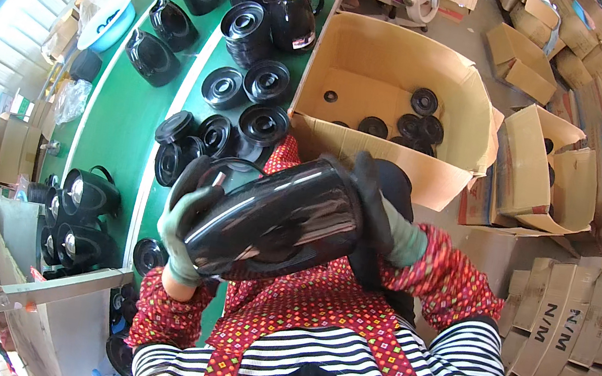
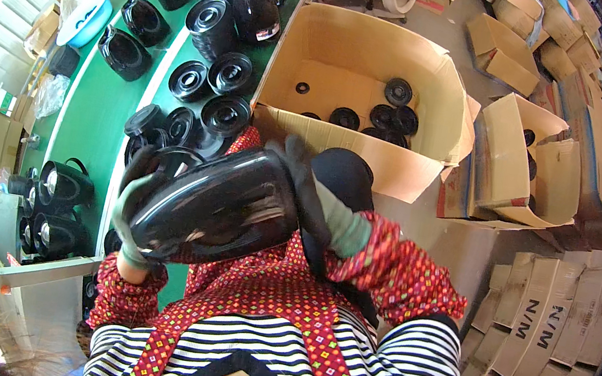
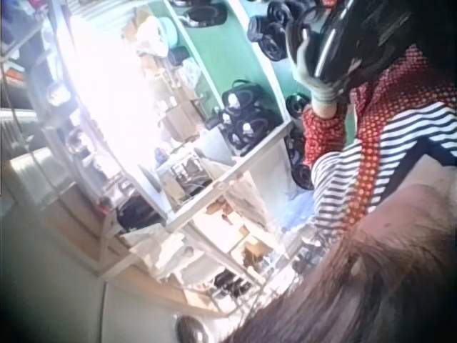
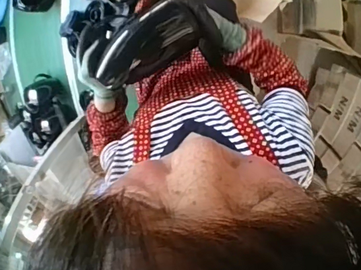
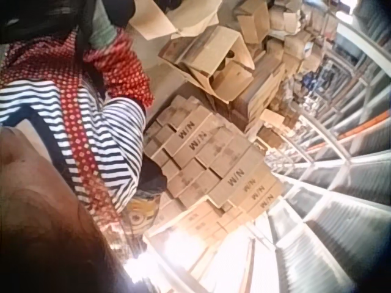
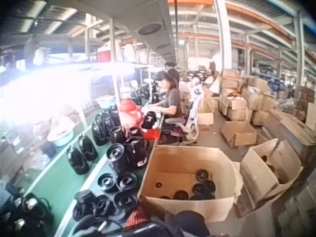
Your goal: The person repeatedly picks up black kettle bodies and small black circular parts from a green table and a cardboard box, then presses the parts into the kettle openings by hand. The person places the assembled kettles back on the table and continues the cycle with additional units.
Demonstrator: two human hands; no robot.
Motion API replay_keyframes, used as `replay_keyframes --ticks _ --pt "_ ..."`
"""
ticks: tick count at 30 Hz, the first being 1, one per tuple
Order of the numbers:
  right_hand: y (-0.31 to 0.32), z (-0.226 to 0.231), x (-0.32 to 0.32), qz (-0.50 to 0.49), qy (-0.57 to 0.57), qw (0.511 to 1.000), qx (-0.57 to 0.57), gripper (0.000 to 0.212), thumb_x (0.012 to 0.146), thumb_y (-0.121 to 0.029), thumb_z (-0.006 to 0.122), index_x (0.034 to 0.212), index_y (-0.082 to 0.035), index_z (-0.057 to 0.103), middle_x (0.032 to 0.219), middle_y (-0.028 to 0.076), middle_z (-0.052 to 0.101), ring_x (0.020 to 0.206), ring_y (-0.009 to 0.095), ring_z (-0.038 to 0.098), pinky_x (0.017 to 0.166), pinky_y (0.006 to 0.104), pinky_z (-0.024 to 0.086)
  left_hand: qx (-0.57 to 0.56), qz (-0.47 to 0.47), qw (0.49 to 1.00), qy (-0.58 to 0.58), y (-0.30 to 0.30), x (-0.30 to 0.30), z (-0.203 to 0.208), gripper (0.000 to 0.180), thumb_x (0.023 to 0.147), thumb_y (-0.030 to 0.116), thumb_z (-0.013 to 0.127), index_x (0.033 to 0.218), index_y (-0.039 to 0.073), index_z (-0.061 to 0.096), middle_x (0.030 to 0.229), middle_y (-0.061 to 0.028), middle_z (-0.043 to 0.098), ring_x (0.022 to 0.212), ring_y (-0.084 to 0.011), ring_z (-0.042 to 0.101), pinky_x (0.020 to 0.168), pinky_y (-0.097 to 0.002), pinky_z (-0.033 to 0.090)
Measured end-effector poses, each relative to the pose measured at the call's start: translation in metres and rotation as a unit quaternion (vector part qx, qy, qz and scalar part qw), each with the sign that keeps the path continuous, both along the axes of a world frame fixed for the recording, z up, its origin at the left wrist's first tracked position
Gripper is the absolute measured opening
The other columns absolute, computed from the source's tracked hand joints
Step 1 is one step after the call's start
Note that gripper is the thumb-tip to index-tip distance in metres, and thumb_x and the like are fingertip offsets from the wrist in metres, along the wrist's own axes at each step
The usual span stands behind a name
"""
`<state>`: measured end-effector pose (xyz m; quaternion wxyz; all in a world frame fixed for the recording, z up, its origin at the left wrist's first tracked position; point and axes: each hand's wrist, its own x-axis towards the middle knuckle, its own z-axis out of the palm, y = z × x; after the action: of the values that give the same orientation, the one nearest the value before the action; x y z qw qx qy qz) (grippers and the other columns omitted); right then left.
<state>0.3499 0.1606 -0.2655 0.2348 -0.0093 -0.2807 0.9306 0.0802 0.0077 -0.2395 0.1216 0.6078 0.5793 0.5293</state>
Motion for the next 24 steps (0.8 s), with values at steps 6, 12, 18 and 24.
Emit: replay_keyframes --ticks 6,12,18,24 --pt "-0.029 0.008 -0.007 -0.269 -0.176 0.884 0.339 0.059 0.114 -0.036 0.047 0.164 -0.005 0.037 0.167 0.012 0.04 0.151 0.022 0.044 0.124 0.0364 0.036 -0.035 -0.04 0.99 -0.131 0.005 -0.004 -0.038 0.049 0.084 0.015 0.089 0.124 -0.009 0.071 0.146 -0.0263 0.061 0.129 -0.0288 0.066 0.112 -0.045 0.053" --pt "-0.002 0.02 -0.007 -0.068 -0.169 0.979 0.093 0.084 0.111 -0.062 0.041 0.168 -0.003 0.026 0.164 0.012 0.045 0.149 0.022 0.046 0.124 0.0398 0.037 0.053 -0.001 0.992 0.115 0.011 0.003 0.017 0.037 0.087 0.002 0.084 0.117 -0.012 0.067 0.156 -0.0339 0.048 0.13 -0.0412 0.065 0.106 -0.0502 0.06" --pt "0.005 0.029 0.004 -0.266 -0.089 0.717 0.639 0.111 0.089 -0.068 0.07 0.168 -0.002 0.029 0.17 0.028 0.026 0.157 0.047 0.027 0.128 0.0551 0.021 -0.253 -0.241 0.875 -0.335 0.015 0.013 -0.041 0.069 0.106 0.044 0.058 0.158 0.002 0.04 0.161 -0.021 0.048 0.145 -0.0343 0.052 0.125 -0.0563 0.038" --pt "0.0 0.021 0.003 -0.32 -0.11 0.669 0.662 0.097 0.09 -0.057 0.073 0.164 -0.003 0.039 0.164 0.028 0.037 0.15 0.045 0.038 0.122 0.0536 0.032 -0.274 -0.229 0.853 -0.38 0.015 -0.001 -0.085 0.067 0.112 0.046 0.049 0.162 0.003 0.035 0.158 -0.02 0.051 0.145 -0.0303 0.052 0.129 -0.0558 0.033"
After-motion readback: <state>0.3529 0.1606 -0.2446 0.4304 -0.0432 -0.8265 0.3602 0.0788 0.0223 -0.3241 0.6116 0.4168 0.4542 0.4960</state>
